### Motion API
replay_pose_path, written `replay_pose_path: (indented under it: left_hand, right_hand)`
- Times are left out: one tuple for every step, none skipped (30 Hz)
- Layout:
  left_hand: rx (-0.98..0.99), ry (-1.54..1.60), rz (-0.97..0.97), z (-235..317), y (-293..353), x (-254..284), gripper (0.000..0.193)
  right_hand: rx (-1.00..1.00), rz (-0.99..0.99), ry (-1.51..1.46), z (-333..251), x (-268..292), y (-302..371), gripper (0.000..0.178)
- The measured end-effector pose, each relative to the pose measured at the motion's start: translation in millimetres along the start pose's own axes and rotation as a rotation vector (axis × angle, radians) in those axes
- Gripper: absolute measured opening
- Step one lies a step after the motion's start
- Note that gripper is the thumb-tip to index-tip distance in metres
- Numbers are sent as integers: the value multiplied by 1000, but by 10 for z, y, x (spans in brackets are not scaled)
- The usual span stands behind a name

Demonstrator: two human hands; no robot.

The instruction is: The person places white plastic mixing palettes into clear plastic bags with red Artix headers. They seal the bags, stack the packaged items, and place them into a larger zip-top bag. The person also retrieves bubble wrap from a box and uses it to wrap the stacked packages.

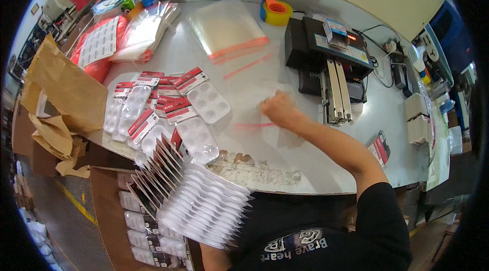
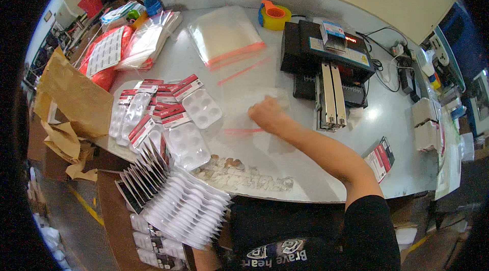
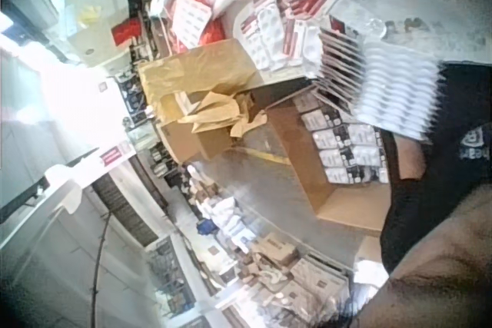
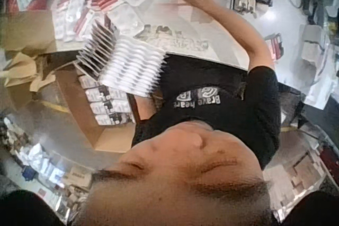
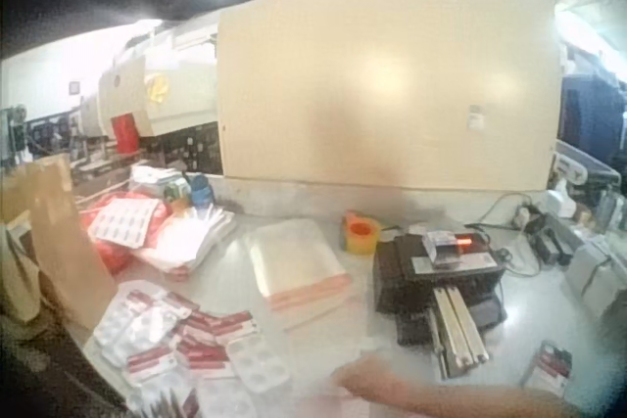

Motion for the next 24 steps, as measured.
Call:
replay_pose_path:
  left_hand:
    - [-6,-15,-5,36,19,-9,112]
    - [-11,-34,-16,81,19,-21,112]
    - [-15,-49,-25,127,22,-40,112]
    - [-25,-80,-55,190,13,-82,112]
    - [-32,-115,-89,249,-5,-140,113]
    - [-33,-143,-122,303,-10,-218,113]
    - [-30,-195,-175,353,-40,-325,113]
    - [-22,-246,-225,366,-52,-457,113]
    - [-17,-277,-272,363,-55,-585,113]
    - [-7,-331,-331,314,-69,-734,113]
    - [1,-371,-376,270,-74,-873,113]
    - [7,-412,-430,197,-100,-1024,113]
    - [14,-442,-428,142,-141,-1117,113]
    - [34,-473,-403,78,-166,-1175,117]
    - [62,-537,-367,1,-177,-1209,121]
    - [122,-557,-352,-67,-177,-1215,126]
    - [125,-591,-323,-91,-168,-1213,126]
    - [119,-655,-325,-111,-127,-1227,126]
    - [146,-714,-276,-137,-103,-1175,126]
    - [170,-704,-280,-180,-36,-1177,125]
    - [144,-713,-318,-191,27,-1212,125]
    - [152,-728,-317,-229,80,-1209,126]
    - [178,-760,-326,-287,134,-1212,126]
    - [184,-808,-346,-332,168,-1223,133]
  right_hand:
    - [-70,29,21,115,86,0,5]
    - [-194,199,-81,233,275,74,1]
    - [-86,150,-80,132,272,87,2]
    - [-10,152,-31,23,305,152,3]
    - [98,183,7,-154,340,240,3]
    - [226,-183,-130,-357,17,345,5]
    - [113,-56,-175,-368,117,418,5]
    - [56,48,-231,-377,192,475,6]
    - [0,215,-247,-353,328,550,9]
    - [102,38,-290,-547,184,575,9]
    - [170,-67,-311,-630,123,605,11]
    - [263,-208,-364,-734,58,647,14]
    - [64,-142,-581,-537,140,620,12]
    - [-100,-120,-818,-322,176,623,13]
    - [-280,-138,-1044,-144,156,666,16]
    - [-313,-212,-1132,-78,171,715,15]
    - [-359,-319,-1209,-34,160,793,17]
    - [-459,-414,-1242,7,128,893,20]
    - [-316,-448,-1208,-60,220,906,19]
    - [-225,-474,-1136,-137,281,951,18]
    - [-155,-542,-1045,-235,291,1020,17]
    - [-33,-532,-937,-347,354,1043,16]
    - [-139,-445,-1018,-332,386,1048,15]
    - [-244,-392,-1097,-302,400,1074,14]
Point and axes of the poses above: each hand's wrist, its own y-axis away from the middle knuckle, its own x-axis out of the back of the hand, z = x × y, the point moved 9 cm from there along -y, towards the middle knuckle, and after that the axes turned 4 degrees about x, right-handed, at the moved point
